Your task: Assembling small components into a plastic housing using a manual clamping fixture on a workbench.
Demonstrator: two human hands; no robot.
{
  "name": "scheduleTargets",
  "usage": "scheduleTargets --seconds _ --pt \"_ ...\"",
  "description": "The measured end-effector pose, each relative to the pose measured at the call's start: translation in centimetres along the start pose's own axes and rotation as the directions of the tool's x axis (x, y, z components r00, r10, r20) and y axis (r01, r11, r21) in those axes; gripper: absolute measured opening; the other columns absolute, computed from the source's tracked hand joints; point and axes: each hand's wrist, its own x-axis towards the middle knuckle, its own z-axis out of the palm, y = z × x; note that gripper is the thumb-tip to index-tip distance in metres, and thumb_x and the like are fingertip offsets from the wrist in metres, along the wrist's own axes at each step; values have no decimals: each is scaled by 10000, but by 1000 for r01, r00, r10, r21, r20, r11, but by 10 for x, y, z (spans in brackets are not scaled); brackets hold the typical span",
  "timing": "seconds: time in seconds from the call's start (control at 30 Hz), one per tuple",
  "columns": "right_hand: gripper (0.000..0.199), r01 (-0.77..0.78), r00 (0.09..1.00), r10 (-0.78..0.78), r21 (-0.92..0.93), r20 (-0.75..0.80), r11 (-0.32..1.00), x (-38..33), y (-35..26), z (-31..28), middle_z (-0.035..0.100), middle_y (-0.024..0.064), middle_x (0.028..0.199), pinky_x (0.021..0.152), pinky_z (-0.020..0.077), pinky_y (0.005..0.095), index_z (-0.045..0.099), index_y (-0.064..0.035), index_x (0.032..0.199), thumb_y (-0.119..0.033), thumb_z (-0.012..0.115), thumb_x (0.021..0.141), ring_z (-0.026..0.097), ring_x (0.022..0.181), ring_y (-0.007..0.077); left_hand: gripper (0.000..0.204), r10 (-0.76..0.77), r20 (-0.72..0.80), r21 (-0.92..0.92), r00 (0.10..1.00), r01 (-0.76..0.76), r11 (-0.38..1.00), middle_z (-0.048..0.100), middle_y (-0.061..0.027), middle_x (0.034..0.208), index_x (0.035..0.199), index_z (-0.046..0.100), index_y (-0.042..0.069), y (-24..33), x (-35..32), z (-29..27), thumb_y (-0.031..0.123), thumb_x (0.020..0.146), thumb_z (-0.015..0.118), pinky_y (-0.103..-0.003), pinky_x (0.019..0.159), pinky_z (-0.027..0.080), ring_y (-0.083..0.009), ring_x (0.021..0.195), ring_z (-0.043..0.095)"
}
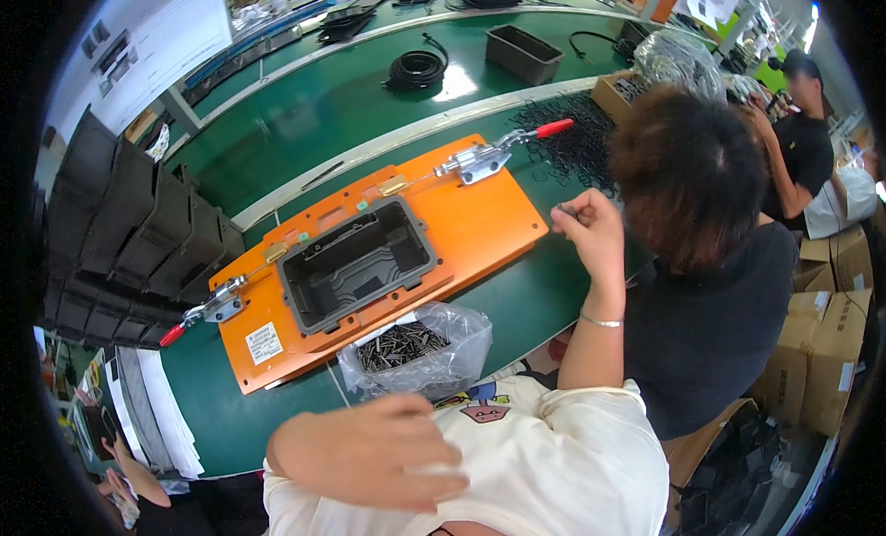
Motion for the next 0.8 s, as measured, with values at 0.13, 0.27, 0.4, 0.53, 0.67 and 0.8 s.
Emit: scheduleTargets --seconds 0.13,0.27,0.4,0.53,0.67,0.8 --pt "155 183 947 -246 283 205 941 -25 -43 26 666 74 834 612 477 202 608 3 881 99 663 773 618 725 97 455 -380 -307 253 873 460 851 552 -85 1123 1078 588 83 -18 -6 -11 265 701 766 -423 898 393 -288 994 544" --pt "244 631 709 -529 -86 466 771 -5 -79 83 624 138 782 641 467 336 650 -14 1032 -40 674 790 616 719 277 565 -480 -595 380 645 752 539 439 -241 1333 1185 541 24 -62 -5 5 309 743 748 -528 1007 311 -427 1247 389" --pt "223 730 642 -561 -194 523 655 33 -98 143 624 178 801 646 481 334 624 18 1023 32 625 800 615 704 306 644 -579 -587 429 566 824 372 348 -274 1405 1253 523 20 -88 -7 21 445 794 676 -669 1001 238 -471 1323 286" --pt "192 616 679 -370 -218 634 757 65 -101 172 638 147 707 600 487 331 626 32 902 1 710 732 633 640 279 630 -595 -561 450 576 815 365 330 -272 1414 1218 551 19 -89 -7 21 489 809 644 -739 958 224 -484 1322 271" --pt "160 576 525 -189 -183 830 797 83 -98 175 652 130 682 605 496 277 649 62 779 -26 757 701 642 652 161 642 -601 -551 448 578 813 371 332 -275 1414 1200 554 14 -90 -8 20 521 814 624 -741 961 221 -484 1326 271" --pt "173 479 535 -93 -211 839 852 91 -92 177 656 151 687 586 489 322 681 33 796 -91 756 701 636 615 231 633 -606 -545 458 579 811 363 334 -273 1413 1192 560 13 -89 -9 19 527 825 606 -743 959 220 -486 1319 281"
